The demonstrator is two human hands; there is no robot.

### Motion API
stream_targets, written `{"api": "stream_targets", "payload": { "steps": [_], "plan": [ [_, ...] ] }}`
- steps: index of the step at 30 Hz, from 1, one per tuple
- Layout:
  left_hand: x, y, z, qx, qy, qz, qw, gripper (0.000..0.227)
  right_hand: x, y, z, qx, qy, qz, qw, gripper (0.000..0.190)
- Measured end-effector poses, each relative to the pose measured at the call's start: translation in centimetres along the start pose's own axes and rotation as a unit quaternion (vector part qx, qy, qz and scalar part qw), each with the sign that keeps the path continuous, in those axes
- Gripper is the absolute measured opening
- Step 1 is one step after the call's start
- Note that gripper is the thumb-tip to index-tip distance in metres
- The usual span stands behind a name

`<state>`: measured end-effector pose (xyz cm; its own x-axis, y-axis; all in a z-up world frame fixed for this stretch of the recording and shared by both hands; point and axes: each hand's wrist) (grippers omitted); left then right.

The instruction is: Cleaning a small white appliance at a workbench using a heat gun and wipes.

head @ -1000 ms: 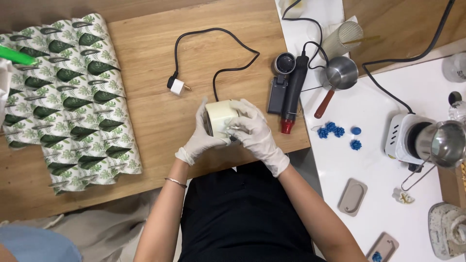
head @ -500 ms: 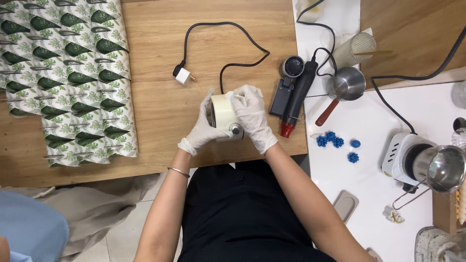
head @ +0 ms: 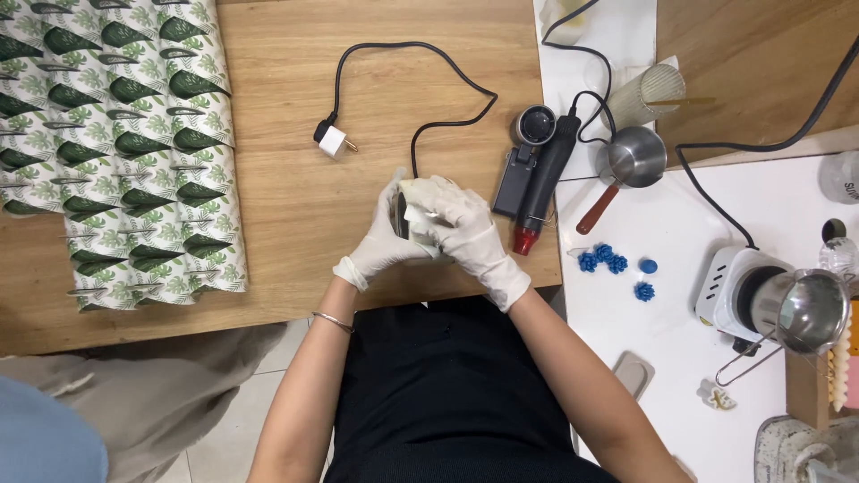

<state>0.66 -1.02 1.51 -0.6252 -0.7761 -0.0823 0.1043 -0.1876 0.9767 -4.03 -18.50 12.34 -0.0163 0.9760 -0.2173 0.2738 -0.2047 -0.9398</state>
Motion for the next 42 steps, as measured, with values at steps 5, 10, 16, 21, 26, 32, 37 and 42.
{"api": "stream_targets", "payload": {
  "steps": [5, 10, 16, 21, 26, 32, 37, 42],
  "plan": [
    [-0.4, 0.6, -0.5, -0.010, 0.001, 0.014, 1.000, 0.147, 1.8, 2.2, -0.8, -0.006, 0.055, 0.003, 0.998, 0.029],
    [-0.3, 1.2, 0.0, -0.024, 0.009, 0.026, 0.999, 0.148, 2.2, 2.4, -3.1, 0.179, 0.077, 0.045, 0.980, 0.017],
    [0.1, -0.6, 0.6, 0.030, -0.006, -0.023, 0.999, 0.147, -2.4, 9.2, -2.5, 0.262, 0.123, -0.039, 0.956, 0.028],
    [-0.5, -0.1, 1.2, 0.001, -0.012, -0.004, 1.000, 0.149, -4.2, 5.9, 2.0, 0.298, 0.208, -0.097, 0.927, 0.030],
    [-0.4, -0.5, 1.3, -0.015, -0.022, 0.017, 1.000, 0.150, -3.8, 5.7, 6.8, 0.277, 0.118, -0.085, 0.950, 0.047],
    [-0.6, 0.9, 1.1, -0.044, -0.027, -0.009, 0.999, 0.151, -2.4, 3.3, 7.0, 0.261, 0.254, -0.025, 0.931, 0.029],
    [-0.2, 1.4, 1.0, -0.038, -0.017, -0.004, 0.999, 0.149, -0.2, -0.7, 0.8, 0.270, 0.141, -0.034, 0.952, 0.102],
    [-0.8, 0.2, 0.9, -0.034, -0.023, 0.020, 0.999, 0.149, -0.7, 2.4, 0.5, 0.288, 0.055, 0.011, 0.956, 0.082]
  ]
}}
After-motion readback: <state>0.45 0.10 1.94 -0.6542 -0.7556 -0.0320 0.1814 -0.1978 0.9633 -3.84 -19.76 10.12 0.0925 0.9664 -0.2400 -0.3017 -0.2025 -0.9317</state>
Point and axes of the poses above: each hand's wrist, its own z-axis away from the middle knuckle, its own x-axis out of the palm, y = z × x, and after that the axes turned 15 degrees about -z, right-handed
